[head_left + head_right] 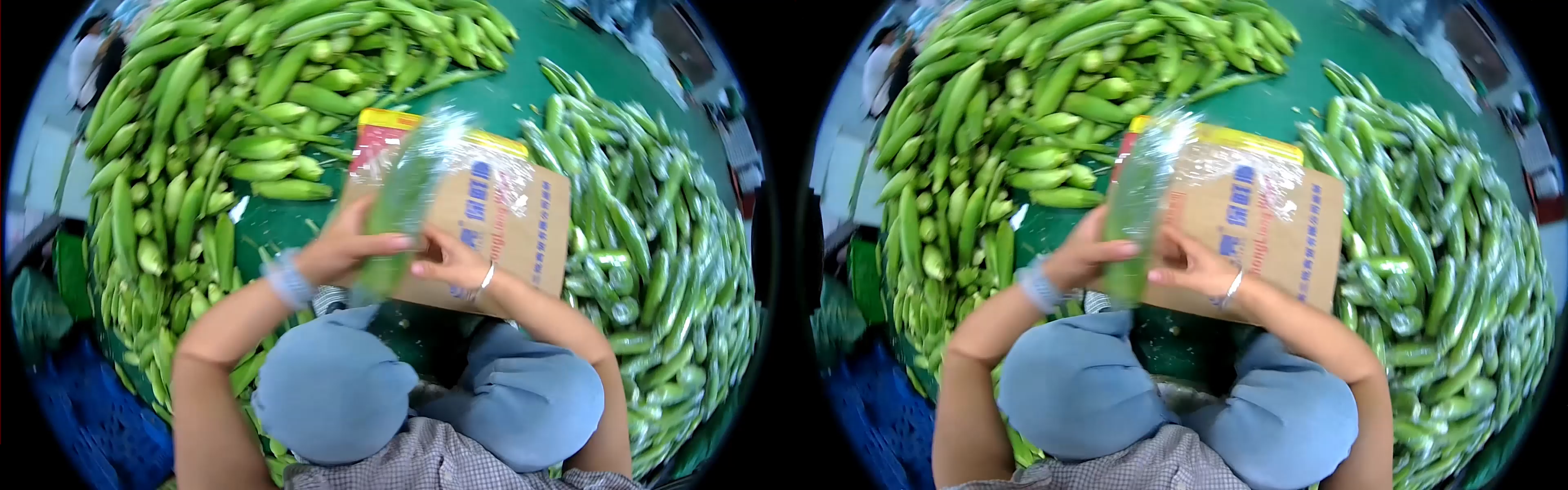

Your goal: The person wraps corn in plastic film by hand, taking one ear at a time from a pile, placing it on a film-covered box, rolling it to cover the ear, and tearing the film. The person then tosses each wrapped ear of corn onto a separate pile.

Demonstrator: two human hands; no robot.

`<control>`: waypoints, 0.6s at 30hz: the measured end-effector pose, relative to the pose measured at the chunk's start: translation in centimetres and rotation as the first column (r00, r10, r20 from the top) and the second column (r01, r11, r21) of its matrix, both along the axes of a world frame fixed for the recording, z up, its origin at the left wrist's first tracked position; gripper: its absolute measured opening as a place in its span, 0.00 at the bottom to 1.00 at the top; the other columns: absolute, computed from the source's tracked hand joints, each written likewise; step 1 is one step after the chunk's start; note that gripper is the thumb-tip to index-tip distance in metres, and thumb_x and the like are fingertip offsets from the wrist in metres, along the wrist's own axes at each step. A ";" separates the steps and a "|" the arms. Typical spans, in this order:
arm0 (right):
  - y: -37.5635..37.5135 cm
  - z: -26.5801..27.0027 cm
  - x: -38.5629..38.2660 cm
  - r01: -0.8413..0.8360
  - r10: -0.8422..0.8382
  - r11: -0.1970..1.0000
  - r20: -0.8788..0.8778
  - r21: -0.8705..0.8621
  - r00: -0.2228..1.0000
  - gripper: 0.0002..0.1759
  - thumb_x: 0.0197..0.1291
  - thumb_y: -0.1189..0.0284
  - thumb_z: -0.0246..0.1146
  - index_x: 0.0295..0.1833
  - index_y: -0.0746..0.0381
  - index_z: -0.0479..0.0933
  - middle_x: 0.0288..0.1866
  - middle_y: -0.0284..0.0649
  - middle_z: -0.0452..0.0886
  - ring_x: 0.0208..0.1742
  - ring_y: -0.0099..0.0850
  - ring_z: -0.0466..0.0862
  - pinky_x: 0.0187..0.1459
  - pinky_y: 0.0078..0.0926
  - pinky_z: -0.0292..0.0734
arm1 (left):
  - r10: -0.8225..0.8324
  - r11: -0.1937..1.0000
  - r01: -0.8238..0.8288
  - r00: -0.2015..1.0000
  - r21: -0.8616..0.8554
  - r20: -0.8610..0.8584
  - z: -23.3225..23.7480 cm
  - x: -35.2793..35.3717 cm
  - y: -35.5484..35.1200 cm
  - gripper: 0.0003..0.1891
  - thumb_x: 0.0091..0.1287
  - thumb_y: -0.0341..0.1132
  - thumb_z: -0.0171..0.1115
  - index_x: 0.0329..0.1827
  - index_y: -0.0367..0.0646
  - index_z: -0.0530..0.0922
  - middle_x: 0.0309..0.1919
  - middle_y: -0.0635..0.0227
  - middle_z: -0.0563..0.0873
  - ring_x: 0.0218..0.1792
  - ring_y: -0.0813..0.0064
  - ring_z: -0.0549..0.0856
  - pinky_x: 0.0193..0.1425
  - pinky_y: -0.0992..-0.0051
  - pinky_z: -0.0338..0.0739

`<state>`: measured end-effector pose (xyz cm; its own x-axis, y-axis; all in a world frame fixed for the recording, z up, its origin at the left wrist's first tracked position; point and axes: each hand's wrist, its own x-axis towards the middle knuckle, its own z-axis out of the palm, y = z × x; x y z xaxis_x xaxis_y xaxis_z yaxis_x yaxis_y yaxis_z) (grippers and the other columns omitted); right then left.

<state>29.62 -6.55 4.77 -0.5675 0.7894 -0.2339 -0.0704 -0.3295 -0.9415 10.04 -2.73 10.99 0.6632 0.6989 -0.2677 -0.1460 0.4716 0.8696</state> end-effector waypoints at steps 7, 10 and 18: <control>-1.4 3.1 3.7 -0.073 -0.315 0.847 0.608 0.526 0.729 0.24 0.42 0.69 0.70 0.46 0.64 0.71 0.28 0.39 0.78 0.29 0.31 0.79 0.30 0.27 0.74 | 0.560 0.504 -0.657 0.743 0.561 0.366 -0.8 6.7 0.0 0.37 0.48 0.31 0.71 0.60 0.37 0.60 0.50 0.62 0.72 0.49 0.76 0.73 0.53 0.73 0.71; -1.2 6.1 5.9 -0.102 -0.886 0.403 0.416 0.909 0.205 0.23 0.42 0.72 0.69 0.47 0.64 0.74 0.39 0.46 0.81 0.40 0.38 0.82 0.41 0.28 0.76 | 0.527 0.802 -0.596 0.732 0.031 0.431 -2.5 6.6 1.7 0.21 0.61 0.42 0.59 0.50 0.35 0.72 0.40 0.57 0.80 0.50 0.64 0.77 0.54 0.62 0.72; -10.4 7.5 26.7 0.275 -0.807 0.525 0.573 0.806 -0.141 0.29 0.55 0.68 0.58 0.63 0.62 0.62 0.59 0.43 0.71 0.52 0.32 0.76 0.51 0.28 0.71 | 0.735 0.673 -0.729 0.679 0.122 0.005 -12.2 -5.4 -0.3 0.12 0.65 0.39 0.54 0.42 0.39 0.75 0.29 0.65 0.81 0.24 0.70 0.81 0.29 0.73 0.78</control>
